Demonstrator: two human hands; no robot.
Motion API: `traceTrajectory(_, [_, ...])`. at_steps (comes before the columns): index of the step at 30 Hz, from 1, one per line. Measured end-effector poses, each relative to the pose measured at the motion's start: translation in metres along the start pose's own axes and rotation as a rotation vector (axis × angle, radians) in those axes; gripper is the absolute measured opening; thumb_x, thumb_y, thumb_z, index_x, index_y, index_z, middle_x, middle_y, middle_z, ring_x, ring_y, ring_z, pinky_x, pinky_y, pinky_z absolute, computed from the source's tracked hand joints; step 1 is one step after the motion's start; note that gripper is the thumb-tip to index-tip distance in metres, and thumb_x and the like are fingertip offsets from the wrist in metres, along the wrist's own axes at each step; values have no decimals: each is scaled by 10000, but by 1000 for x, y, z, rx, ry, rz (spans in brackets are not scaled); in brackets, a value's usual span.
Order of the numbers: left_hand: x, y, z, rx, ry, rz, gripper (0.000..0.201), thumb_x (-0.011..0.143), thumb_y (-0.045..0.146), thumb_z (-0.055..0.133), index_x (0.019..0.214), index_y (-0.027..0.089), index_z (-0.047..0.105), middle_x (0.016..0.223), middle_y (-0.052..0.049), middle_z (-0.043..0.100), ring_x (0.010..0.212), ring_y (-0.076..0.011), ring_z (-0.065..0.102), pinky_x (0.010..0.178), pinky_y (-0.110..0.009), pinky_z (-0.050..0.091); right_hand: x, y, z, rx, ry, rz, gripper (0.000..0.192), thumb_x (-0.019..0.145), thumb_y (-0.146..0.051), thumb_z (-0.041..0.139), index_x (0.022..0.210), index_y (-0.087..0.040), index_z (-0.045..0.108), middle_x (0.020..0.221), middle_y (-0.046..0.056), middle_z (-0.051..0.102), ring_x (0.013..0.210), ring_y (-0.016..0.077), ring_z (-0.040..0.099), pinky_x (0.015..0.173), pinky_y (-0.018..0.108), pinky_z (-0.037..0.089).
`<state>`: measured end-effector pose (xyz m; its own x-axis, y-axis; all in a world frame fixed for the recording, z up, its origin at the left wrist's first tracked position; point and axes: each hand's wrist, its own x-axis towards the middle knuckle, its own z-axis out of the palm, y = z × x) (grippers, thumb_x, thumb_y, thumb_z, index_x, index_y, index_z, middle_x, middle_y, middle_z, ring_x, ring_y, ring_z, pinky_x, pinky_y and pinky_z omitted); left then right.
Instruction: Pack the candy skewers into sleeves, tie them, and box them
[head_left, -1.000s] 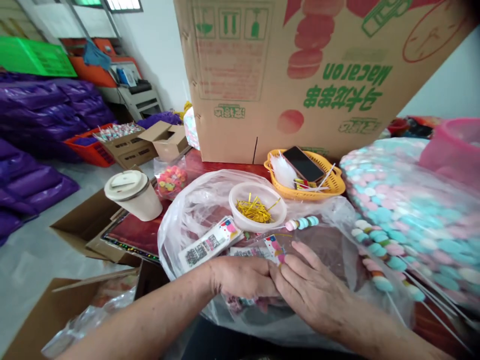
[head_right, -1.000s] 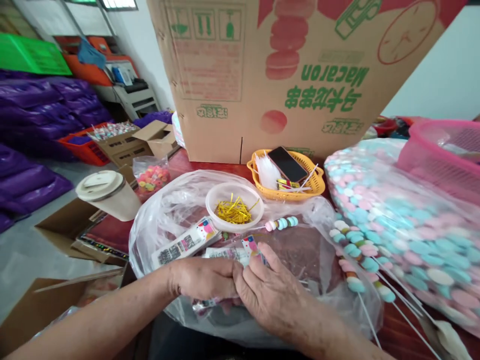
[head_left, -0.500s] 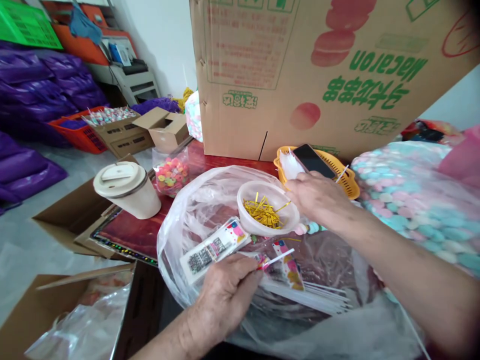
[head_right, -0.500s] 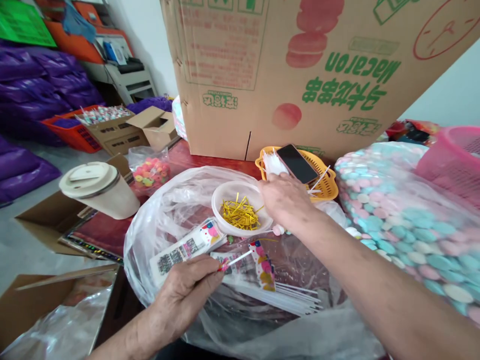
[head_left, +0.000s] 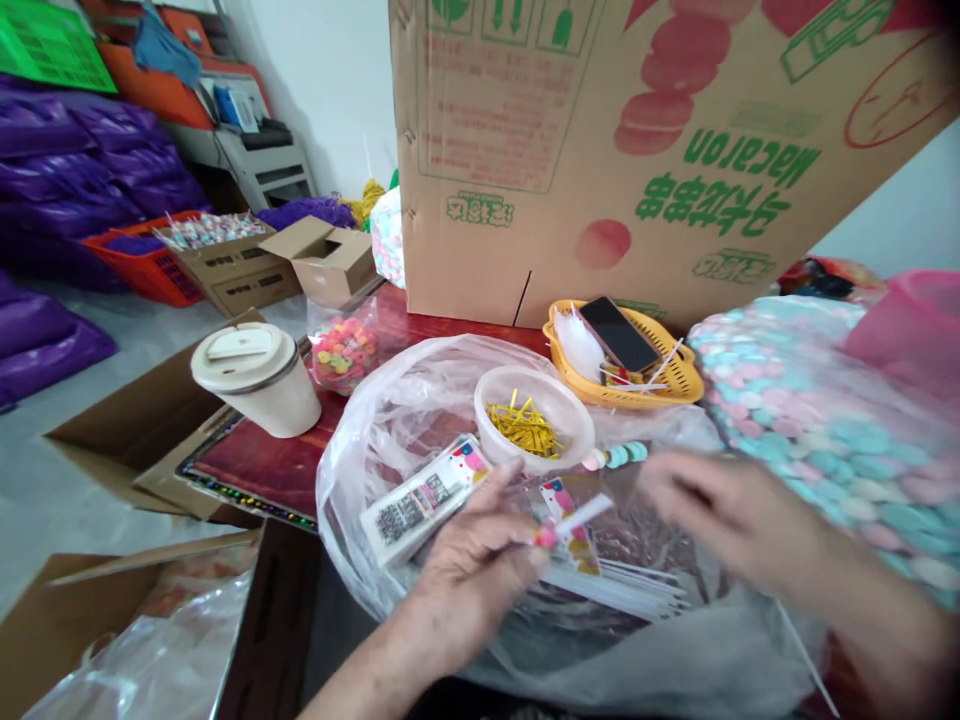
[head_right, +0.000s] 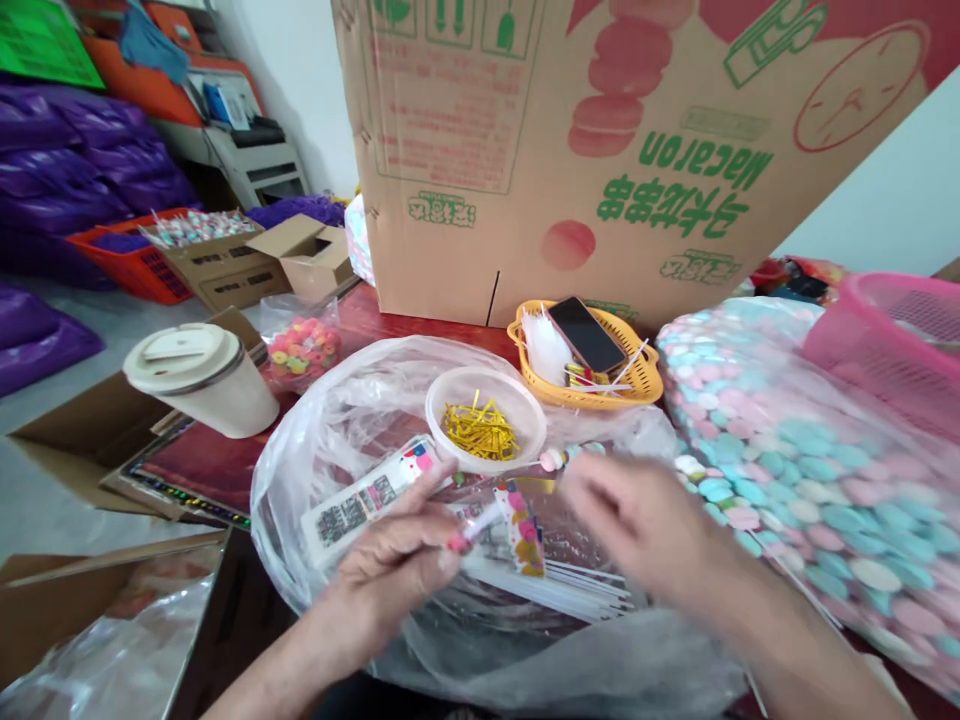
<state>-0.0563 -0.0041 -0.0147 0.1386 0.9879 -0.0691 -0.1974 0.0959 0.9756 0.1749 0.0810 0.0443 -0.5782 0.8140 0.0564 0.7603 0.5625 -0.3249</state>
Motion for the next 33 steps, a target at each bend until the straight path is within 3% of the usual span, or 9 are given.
traceTrajectory(2, [0, 0, 18, 48, -230, 23, 117, 770, 275, 658, 786, 189, 736, 866, -55, 658, 869, -179, 580, 817, -290, 432, -42, -10, 13, 120, -18, -73, 240, 921, -273, 412, 731, -225, 550, 569, -17, 577, 493, 121, 529, 466, 224, 391])
traceTrajectory(4, [0, -4, 37, 32, -344, -47, 123, 774, 257, 629, 728, 170, 702, 716, -17, 595, 695, -131, 529, 697, -253, 412, -70, -15, 27, 180, 16, -66, 216, 928, -241, 426, 759, -227, 562, 591, -19, 607, 503, 117, 563, 463, 212, 421])
traceTrajectory(9, [-3, -14, 69, 68, -266, -172, 110, 722, 250, 628, 665, 160, 656, 614, 22, 502, 590, -94, 404, 574, -228, 319, -93, -8, 51, 125, 307, -107, 210, 899, -216, 448, 956, -200, 649, 957, 103, 717, 845, 212, 678, 691, 302, 544])
traceTrajectory(13, [-4, -16, 82, 50, -206, -273, 186, 701, 341, 658, 690, 155, 663, 583, 25, 506, 522, -80, 378, 519, -227, 291, -101, -1, 56, 308, 240, -43, 255, 887, -214, 451, 728, -212, 651, 672, 36, 679, 607, 166, 637, 550, 261, 501])
traceTrajectory(17, [1, -17, 89, -114, -3, -404, 319, 632, 436, 715, 730, 138, 659, 613, 3, 569, 500, -83, 453, 499, -222, 295, -114, -3, 54, 587, 439, 271, 169, 873, -327, 546, 847, -208, 663, 632, 7, 645, 531, 135, 577, 503, 240, 460])
traceTrajectory(21, [4, -16, 98, -103, 9, -353, 253, 643, 380, 694, 654, 139, 617, 619, 4, 569, 533, -89, 470, 549, -233, 338, -110, -22, 57, 1013, 267, 305, 229, 894, -383, 519, 1011, -198, 588, 625, -25, 591, 469, 98, 489, 448, 217, 394])
traceTrajectory(25, [0, -15, 101, 43, -73, -267, 180, 711, 270, 548, 572, 157, 543, 547, 11, 522, 559, -110, 447, 589, -250, 340, -94, -33, 69, 1197, 194, 264, 215, 897, -412, 497, 935, -200, 492, 553, -62, 517, 478, 93, 459, 487, 217, 381])
traceTrajectory(31, [-6, -17, 89, 301, -167, -153, 234, 795, 328, 507, 622, 170, 524, 640, 17, 487, 663, -126, 428, 654, -252, 355, -92, -33, 83, 923, 271, 253, 83, 885, -296, 479, 899, -223, 441, 555, -65, 515, 497, 117, 487, 519, 237, 398])
traceTrajectory(33, [-6, -20, 88, 249, -149, -139, 311, 816, 415, 528, 632, 164, 531, 639, 16, 487, 650, -120, 421, 641, -249, 350, -94, -36, 87, 778, 342, 246, 109, 871, -256, 476, 972, -217, 461, 590, -40, 565, 546, 147, 552, 563, 263, 431])
